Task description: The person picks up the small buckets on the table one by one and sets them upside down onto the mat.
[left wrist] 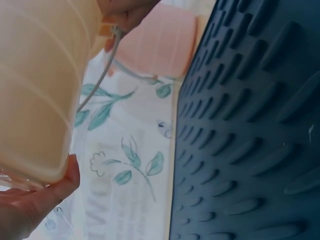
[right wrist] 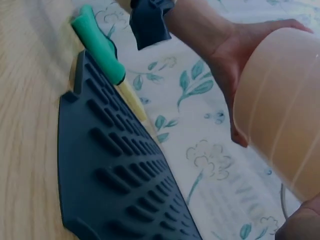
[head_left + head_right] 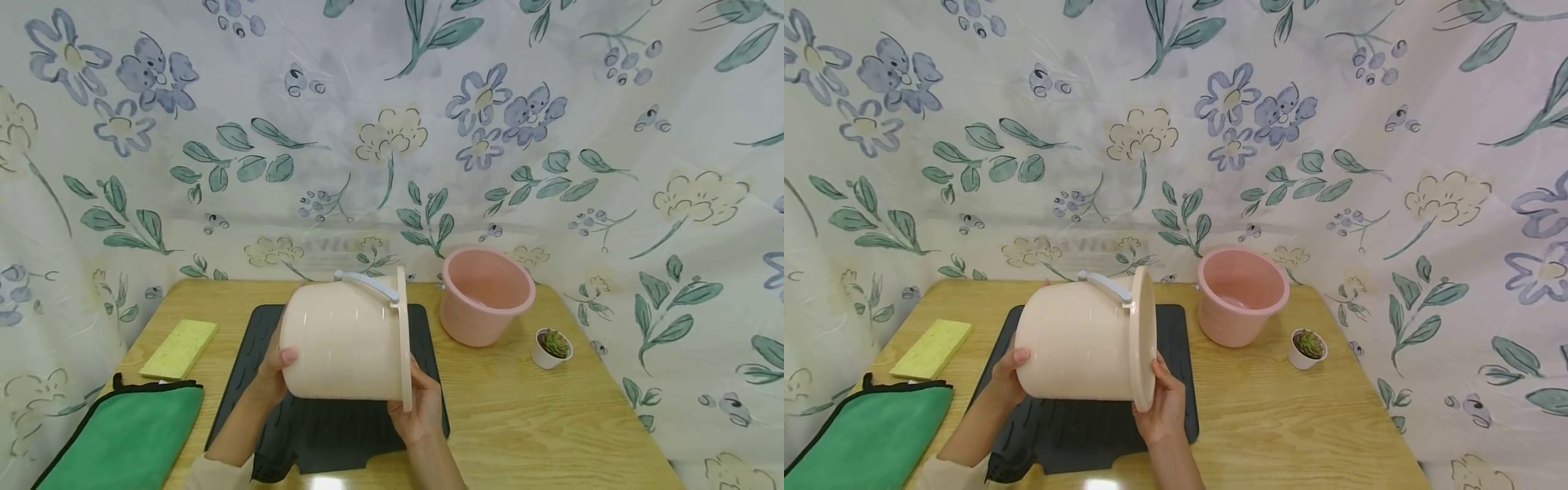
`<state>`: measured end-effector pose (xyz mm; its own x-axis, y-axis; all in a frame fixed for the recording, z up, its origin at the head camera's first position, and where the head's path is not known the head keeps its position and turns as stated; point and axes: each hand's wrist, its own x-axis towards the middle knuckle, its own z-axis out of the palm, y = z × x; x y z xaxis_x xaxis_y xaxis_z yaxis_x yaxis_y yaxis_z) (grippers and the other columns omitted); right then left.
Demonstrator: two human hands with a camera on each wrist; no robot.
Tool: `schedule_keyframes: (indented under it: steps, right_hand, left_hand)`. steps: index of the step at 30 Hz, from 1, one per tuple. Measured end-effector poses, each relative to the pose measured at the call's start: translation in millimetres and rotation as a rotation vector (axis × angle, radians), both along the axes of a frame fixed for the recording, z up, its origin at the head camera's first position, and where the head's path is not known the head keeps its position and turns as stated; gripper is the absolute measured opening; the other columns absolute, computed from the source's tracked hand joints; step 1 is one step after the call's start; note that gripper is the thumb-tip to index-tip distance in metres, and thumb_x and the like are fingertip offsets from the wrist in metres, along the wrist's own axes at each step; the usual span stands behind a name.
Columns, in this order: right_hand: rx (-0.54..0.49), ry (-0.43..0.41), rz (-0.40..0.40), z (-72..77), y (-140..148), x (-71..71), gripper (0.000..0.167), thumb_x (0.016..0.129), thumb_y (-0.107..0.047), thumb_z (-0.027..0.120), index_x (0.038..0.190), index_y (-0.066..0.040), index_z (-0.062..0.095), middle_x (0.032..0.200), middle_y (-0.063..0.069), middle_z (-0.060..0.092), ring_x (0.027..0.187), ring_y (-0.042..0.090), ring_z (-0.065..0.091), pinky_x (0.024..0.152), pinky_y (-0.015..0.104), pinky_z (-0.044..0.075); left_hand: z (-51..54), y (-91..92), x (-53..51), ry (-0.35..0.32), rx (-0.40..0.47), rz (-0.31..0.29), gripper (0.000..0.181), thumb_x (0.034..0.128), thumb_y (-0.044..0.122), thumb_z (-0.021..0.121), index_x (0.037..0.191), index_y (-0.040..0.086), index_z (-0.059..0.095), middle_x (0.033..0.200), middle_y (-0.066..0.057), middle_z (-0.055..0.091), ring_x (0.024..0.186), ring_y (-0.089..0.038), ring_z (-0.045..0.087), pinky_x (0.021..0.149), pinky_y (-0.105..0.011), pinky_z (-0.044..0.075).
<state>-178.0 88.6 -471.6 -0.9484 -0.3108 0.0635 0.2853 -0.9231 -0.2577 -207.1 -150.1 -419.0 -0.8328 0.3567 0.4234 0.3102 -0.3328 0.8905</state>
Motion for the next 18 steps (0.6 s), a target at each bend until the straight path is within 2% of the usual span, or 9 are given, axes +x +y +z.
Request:
schedule_keyframes:
  steps: [5,9,13,16,18]
  right_hand:
    - [0.121,0.036,0.049,3.8,6,-7.1,0.039,0.108,-0.018,0.029,0.117,-0.015,0.067,0.106,0.000,0.070,0.096,0.012,0.069,0.077,0.023,0.057]
    - [0.258,0.072,0.096,7.4,14,-13.1,0.037,0.108,-0.022,0.030,0.113,-0.016,0.066,0.105,-0.003,0.067,0.095,0.012,0.065,0.078,0.025,0.054]
    - [0.357,0.140,0.141,10.8,20,-17.9,0.037,0.109,-0.021,0.026,0.119,-0.018,0.061,0.108,-0.002,0.062,0.095,0.013,0.058,0.080,0.026,0.050]
    - [0.426,0.175,0.148,14.1,23,-20.6,0.036,0.109,-0.020,0.026,0.123,-0.021,0.059,0.110,-0.004,0.060,0.095,0.012,0.055,0.081,0.026,0.047]
    - [0.481,0.163,0.134,16.5,26,-21.2,0.035,0.109,-0.021,0.029,0.123,-0.024,0.061,0.109,-0.006,0.061,0.095,0.010,0.055,0.082,0.026,0.047]
  left_hand:
    - [8.9,3.8,1.6,0.024,0.051,0.032,0.091,0.0864,0.029,0.048,0.161,0.022,-0.005,0.144,-0.004,0.030,0.117,-0.017,0.042,0.092,-0.032,0.047]
    - [12.3,3.1,1.1,0.088,0.058,0.070,0.091,0.0867,0.029,0.051,0.161,0.021,-0.001,0.143,-0.006,0.033,0.116,-0.017,0.045,0.090,-0.032,0.050]
    - [17.1,-1.7,0.4,0.161,0.052,0.140,0.093,0.0846,0.028,0.057,0.162,0.020,0.005,0.141,-0.008,0.038,0.113,-0.019,0.048,0.086,-0.031,0.052]
    - [21.1,-6.9,-0.4,0.215,0.056,0.181,0.095,0.0828,0.026,0.063,0.161,0.018,0.010,0.140,-0.010,0.041,0.112,-0.020,0.050,0.083,-0.030,0.054]
    - [22.8,-10.3,-0.2,0.250,0.050,0.205,0.097,0.0802,0.022,0.066,0.161,0.016,0.012,0.140,-0.011,0.041,0.111,-0.021,0.051,0.081,-0.030,0.055]
